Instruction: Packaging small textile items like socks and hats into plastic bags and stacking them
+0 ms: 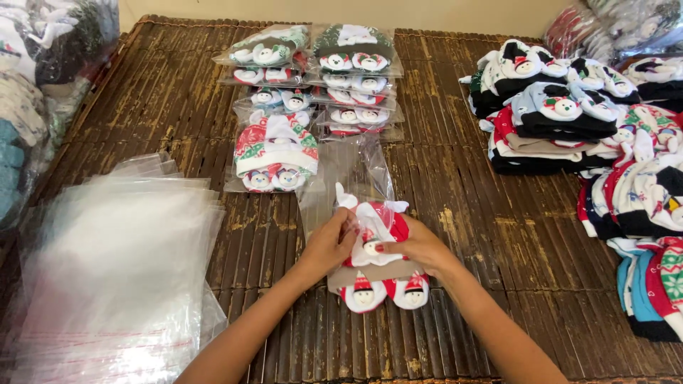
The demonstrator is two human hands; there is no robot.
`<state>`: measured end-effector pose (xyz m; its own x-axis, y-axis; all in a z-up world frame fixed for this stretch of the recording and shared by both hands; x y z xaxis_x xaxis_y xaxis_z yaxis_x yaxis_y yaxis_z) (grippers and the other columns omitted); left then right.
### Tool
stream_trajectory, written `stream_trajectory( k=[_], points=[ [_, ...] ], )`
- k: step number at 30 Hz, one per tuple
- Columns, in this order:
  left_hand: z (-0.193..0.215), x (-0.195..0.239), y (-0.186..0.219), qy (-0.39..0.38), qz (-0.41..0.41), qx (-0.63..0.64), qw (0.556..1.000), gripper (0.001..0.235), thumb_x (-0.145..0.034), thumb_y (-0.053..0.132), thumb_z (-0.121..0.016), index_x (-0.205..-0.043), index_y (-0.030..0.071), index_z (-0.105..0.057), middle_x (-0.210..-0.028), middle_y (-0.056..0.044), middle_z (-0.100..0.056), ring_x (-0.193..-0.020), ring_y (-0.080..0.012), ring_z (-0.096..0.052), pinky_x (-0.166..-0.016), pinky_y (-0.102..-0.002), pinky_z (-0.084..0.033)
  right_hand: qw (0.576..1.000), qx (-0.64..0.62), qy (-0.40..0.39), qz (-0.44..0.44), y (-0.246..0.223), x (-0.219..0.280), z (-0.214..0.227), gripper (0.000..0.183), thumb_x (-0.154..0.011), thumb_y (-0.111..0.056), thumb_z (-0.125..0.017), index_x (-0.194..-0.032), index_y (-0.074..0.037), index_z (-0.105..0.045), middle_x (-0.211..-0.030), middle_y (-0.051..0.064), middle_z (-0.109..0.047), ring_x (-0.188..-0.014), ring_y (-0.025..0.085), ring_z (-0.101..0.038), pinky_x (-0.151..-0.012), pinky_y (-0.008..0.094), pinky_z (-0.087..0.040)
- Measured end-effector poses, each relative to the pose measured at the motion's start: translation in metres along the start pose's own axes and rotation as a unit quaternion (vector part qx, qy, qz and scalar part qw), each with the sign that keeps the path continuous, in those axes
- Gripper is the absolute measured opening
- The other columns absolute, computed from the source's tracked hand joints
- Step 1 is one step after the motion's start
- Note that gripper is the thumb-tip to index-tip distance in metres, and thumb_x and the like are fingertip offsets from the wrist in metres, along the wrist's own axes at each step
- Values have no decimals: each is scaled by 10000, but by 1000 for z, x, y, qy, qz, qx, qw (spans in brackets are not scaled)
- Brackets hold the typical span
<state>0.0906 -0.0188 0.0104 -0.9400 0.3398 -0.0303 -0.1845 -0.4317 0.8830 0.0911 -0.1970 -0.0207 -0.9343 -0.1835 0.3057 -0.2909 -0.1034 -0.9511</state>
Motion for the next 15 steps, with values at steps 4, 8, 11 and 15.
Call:
stream_trajectory(
  k=[4, 8, 11, 15],
  points=[
    [24, 9, 34, 106, -75, -10, 992, 239, -902, 66, -587, -1106, 187, -623, -798, -183, -665, -774, -427, -698, -672, -459, -548, 998, 15, -43, -42, 18, 10, 20, 712, -650, 41, -896, -1313, 12, -637, -1119, 248, -760, -979, 366, -742, -846, 473, -592],
    [45, 8, 64, 178, -137, -97, 970, 296, -879, 20, -602, -1131, 160, -668, -854, -159, -663, -754, -398, -686, -632, -457, -552, 999, 16, -26, -18, 8, 43, 23, 953, -632, 51, -907, -1478, 33, -468, -1396, 269, -605, -1287, 382, -579, -1052, 498, -488],
    [38, -7, 78, 143, -145, -201, 958, 332, -871, 30, -621, -1153, 192, -690, -871, -101, -665, -709, -323, -694, -598, -421, -552, 997, 60, -44, -4, 8, 57, 26, 962, -669, 47, -888, -1519, -5, -440, -1466, 263, -567, -1369, 405, -534, -1126, 522, -448],
    [-8, -44, 63, -5, -147, -308, 940, 254, -926, 109, -603, -1116, 157, -765, -834, -68, -651, -659, -216, -637, -566, -348, -550, 983, 83, -135, 88, 10, 74, 34, 448, -750, 33, -830, -1186, 49, -729, -935, 116, -798, -736, 145, -689, -647, 256, -561]
  ],
)
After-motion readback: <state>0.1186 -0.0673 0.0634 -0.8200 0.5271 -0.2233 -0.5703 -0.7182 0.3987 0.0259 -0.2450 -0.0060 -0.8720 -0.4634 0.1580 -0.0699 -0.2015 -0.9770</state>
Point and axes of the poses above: each hand's wrist, its own x-axis away from the middle knuckle, its own z-axis out of the back of the hand, y = z × x, the point moved 9 cm from there along -x, towards the middle knuckle
